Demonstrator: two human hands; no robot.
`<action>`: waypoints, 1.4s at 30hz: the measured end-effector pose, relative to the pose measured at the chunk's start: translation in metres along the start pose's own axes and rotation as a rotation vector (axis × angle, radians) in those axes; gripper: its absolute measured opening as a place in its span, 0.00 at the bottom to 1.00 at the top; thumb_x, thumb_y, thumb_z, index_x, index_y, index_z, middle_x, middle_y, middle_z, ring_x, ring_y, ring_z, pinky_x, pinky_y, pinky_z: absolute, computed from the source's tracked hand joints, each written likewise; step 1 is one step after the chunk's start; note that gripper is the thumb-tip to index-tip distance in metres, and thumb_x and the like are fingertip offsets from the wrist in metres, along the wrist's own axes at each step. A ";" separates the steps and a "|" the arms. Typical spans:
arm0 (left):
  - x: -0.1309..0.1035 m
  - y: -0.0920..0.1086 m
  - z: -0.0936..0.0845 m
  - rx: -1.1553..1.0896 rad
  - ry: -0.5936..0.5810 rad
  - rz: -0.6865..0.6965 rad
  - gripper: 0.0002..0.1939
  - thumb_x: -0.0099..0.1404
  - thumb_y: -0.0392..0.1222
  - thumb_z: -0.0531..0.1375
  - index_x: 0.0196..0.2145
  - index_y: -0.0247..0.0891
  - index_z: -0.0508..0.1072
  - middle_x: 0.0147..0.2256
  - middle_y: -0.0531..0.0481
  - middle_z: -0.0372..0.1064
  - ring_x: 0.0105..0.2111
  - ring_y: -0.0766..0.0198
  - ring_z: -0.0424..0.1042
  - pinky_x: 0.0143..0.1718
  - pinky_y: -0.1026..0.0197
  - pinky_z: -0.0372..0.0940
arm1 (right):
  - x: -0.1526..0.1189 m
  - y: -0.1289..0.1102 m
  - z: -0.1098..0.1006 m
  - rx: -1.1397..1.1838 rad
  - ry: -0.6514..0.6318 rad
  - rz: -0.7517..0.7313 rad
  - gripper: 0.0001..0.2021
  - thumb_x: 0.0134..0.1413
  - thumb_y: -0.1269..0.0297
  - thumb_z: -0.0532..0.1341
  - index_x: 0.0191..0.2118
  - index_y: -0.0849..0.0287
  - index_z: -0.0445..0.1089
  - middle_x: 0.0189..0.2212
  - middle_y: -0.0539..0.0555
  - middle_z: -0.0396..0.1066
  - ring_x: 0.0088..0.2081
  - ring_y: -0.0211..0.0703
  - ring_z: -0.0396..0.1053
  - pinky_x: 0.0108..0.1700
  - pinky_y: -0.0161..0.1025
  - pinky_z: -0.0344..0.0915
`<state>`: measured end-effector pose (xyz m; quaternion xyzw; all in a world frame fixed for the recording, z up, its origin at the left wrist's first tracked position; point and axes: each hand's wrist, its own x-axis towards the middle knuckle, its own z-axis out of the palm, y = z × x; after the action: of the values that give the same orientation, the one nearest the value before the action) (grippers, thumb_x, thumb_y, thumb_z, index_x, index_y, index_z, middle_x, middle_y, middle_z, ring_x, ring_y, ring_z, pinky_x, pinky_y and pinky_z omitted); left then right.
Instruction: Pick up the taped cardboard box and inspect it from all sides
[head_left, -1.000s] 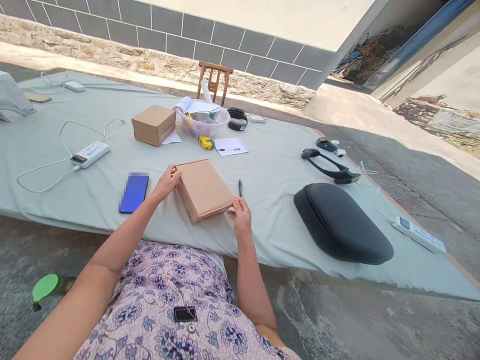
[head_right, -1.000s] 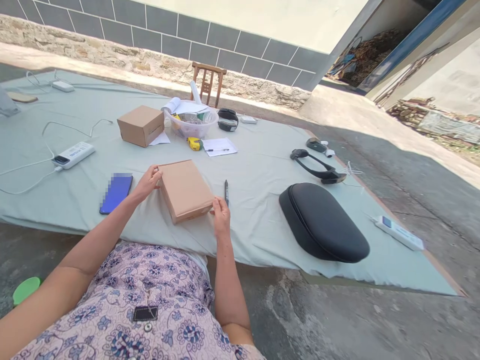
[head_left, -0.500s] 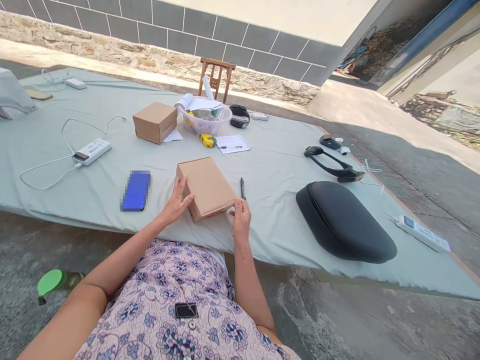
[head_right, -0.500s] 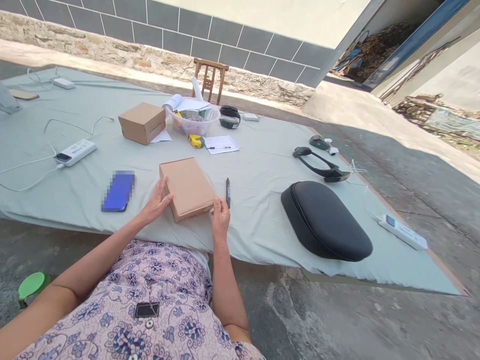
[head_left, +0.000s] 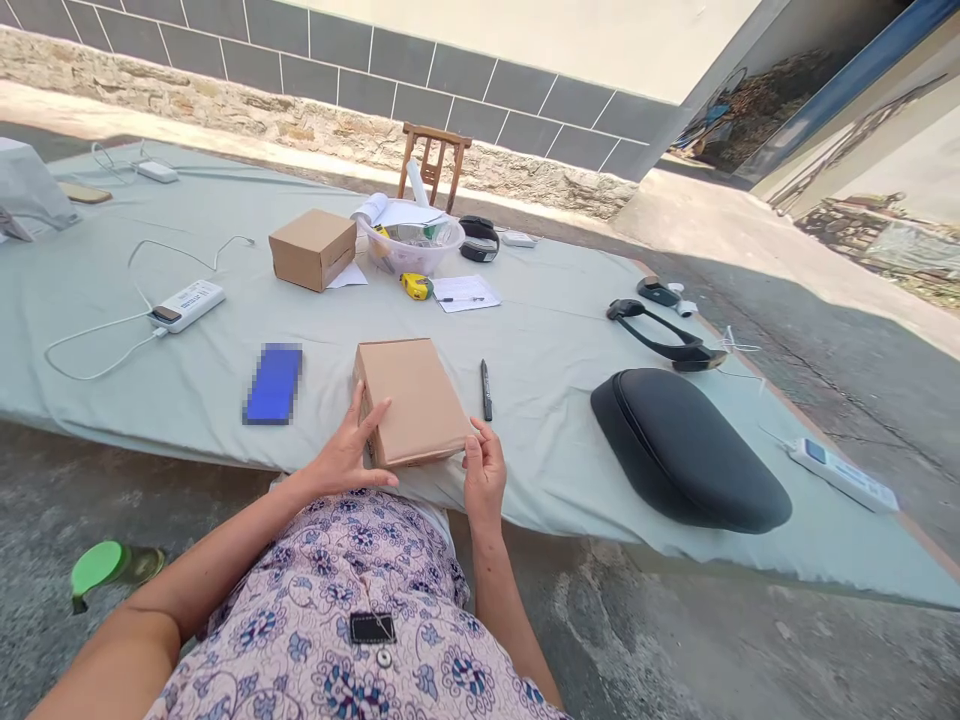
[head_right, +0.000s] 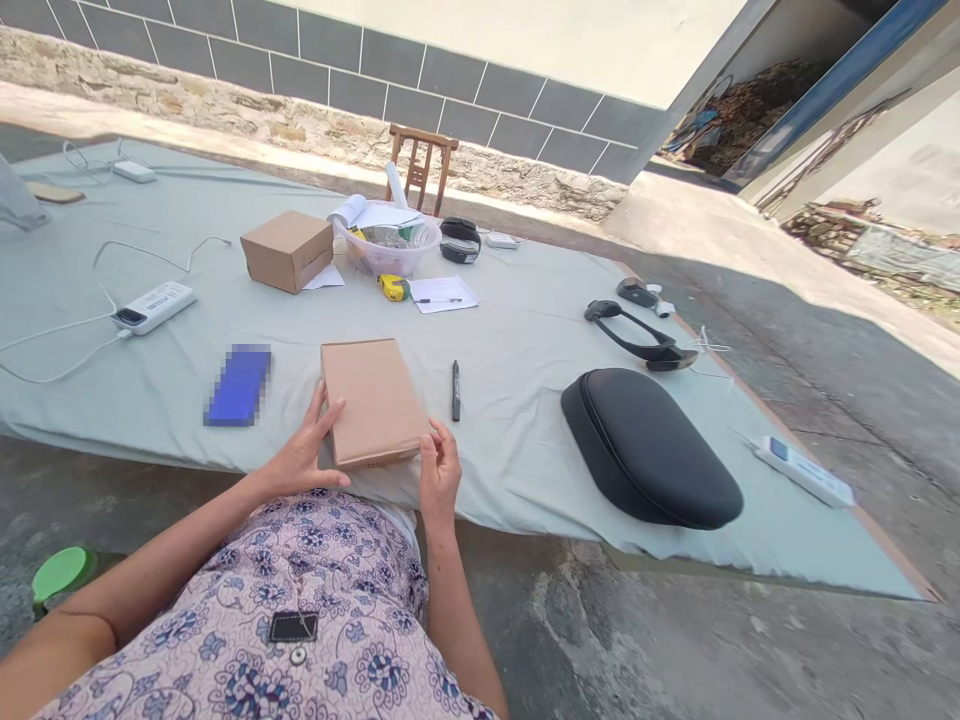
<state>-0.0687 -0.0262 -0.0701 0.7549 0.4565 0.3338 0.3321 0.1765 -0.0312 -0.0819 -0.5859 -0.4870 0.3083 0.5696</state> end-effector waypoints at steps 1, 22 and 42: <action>-0.001 0.000 0.000 0.006 -0.007 0.014 0.56 0.54 0.69 0.65 0.72 0.52 0.44 0.73 0.47 0.10 0.72 0.37 0.21 0.69 0.39 0.47 | -0.004 -0.001 -0.001 -0.002 0.003 -0.001 0.24 0.58 0.46 0.58 0.53 0.55 0.71 0.38 0.53 0.74 0.35 0.42 0.69 0.39 0.41 0.67; 0.122 0.061 -0.075 -0.239 0.190 -0.224 0.24 0.67 0.59 0.53 0.53 0.43 0.70 0.53 0.47 0.71 0.54 0.50 0.68 0.55 0.50 0.64 | 0.107 -0.083 0.029 0.128 -0.093 -0.156 0.19 0.56 0.47 0.60 0.48 0.53 0.70 0.30 0.48 0.68 0.32 0.39 0.66 0.33 0.35 0.62; 0.228 0.016 -0.090 -0.640 0.117 -0.502 0.30 0.60 0.71 0.54 0.42 0.43 0.75 0.49 0.42 0.76 0.52 0.46 0.71 0.49 0.45 0.68 | 0.231 -0.093 0.073 0.098 -0.201 0.140 0.16 0.55 0.45 0.59 0.34 0.52 0.61 0.28 0.44 0.64 0.32 0.35 0.64 0.30 0.32 0.61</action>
<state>-0.0516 0.1933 0.0386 0.4586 0.5178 0.4099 0.5946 0.1665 0.1967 0.0409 -0.5562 -0.4839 0.4280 0.5228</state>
